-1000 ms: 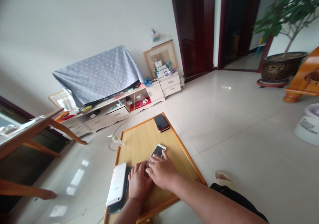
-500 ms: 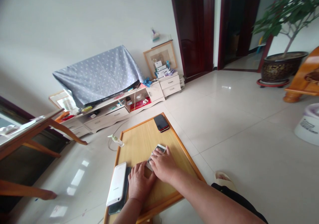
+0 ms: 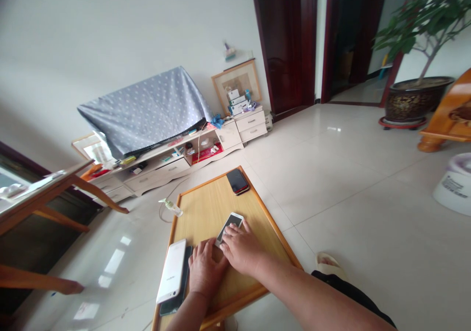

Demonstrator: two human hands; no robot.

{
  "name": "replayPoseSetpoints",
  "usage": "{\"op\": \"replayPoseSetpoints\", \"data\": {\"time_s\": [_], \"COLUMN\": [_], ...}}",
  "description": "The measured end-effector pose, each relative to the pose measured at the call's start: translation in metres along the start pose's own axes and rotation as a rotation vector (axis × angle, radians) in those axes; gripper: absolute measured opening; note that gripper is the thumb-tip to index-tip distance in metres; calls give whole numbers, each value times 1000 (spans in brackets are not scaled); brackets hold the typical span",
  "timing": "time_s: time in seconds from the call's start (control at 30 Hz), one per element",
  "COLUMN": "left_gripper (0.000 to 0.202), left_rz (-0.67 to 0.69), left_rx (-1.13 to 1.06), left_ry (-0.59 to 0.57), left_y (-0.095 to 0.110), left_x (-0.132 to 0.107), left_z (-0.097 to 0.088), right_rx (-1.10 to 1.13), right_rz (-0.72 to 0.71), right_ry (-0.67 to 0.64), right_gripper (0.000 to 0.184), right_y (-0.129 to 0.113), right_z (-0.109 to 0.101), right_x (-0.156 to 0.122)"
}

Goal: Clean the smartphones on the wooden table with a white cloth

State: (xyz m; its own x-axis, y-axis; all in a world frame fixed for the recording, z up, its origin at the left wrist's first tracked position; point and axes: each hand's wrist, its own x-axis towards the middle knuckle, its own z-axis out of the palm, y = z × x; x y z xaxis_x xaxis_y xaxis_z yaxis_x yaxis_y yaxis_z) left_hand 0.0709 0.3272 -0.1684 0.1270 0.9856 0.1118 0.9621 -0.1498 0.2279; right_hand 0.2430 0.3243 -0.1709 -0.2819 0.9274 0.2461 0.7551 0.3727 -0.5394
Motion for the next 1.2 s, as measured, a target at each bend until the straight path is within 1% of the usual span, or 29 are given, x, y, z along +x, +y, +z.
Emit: {"op": "replayPoseSetpoints", "data": {"time_s": [0.13, 0.23, 0.33, 0.4, 0.47, 0.57, 0.67, 0.73, 0.83, 0.9, 1.0, 1.07, 1.13, 1.2], "left_gripper": [53, 54, 54, 55, 54, 53, 52, 50, 44, 40, 39, 41, 44, 47], "left_rz": [20, 32, 41, 50, 58, 61, 62, 65, 78, 96, 110, 91, 62, 47], "left_rx": [21, 33, 40, 44, 45, 41, 30, 17, -9, -28, -72, -111, -138, -133], "left_ry": [31, 42, 38, 38, 43, 50, 46, 43, 46, 53, 61, 69, 76, 81], "left_y": [2, 1, -1, -3, -4, -5, -7, -7, -6, -6, -7, -9, -11, -13], "left_x": [-1, -1, -1, -1, -1, -2, -2, -2, -2, -3, -3, -3, -2, -1], "left_z": [0, 2, 3, 4, 5, 7, 7, 5, 2, -1, -2, -2, -1, 1], "right_rx": [-62, -54, 55, 174, 261, 296, 329, 353, 387, 408, 447, 492, 557, 631], "right_rz": [85, 42, 4, 69, 182, 333, 424, 429, 366, 332, 339, 349, 350, 352], "right_ry": [52, 53, 55, 101, 173, 259, 289, 274, 223, 190, 140, 93, 36, -24], "right_gripper": [41, 40, 35, 29, 27, 32, 35, 36, 44, 45, 32, 21, 18, 17], "right_y": [16, 17, 16, 20, 30, 48, 60, 61, 57, 54, 55, 60, 66, 70], "right_z": [-8, -3, 1, -2, -8, -17, -19, -19, -20, -22, -24, -24, -25, -26], "right_x": [-1, -7, -10, -8, -1, 11, 21, 24, 24, 24, 24, 25, 26, 25]}}
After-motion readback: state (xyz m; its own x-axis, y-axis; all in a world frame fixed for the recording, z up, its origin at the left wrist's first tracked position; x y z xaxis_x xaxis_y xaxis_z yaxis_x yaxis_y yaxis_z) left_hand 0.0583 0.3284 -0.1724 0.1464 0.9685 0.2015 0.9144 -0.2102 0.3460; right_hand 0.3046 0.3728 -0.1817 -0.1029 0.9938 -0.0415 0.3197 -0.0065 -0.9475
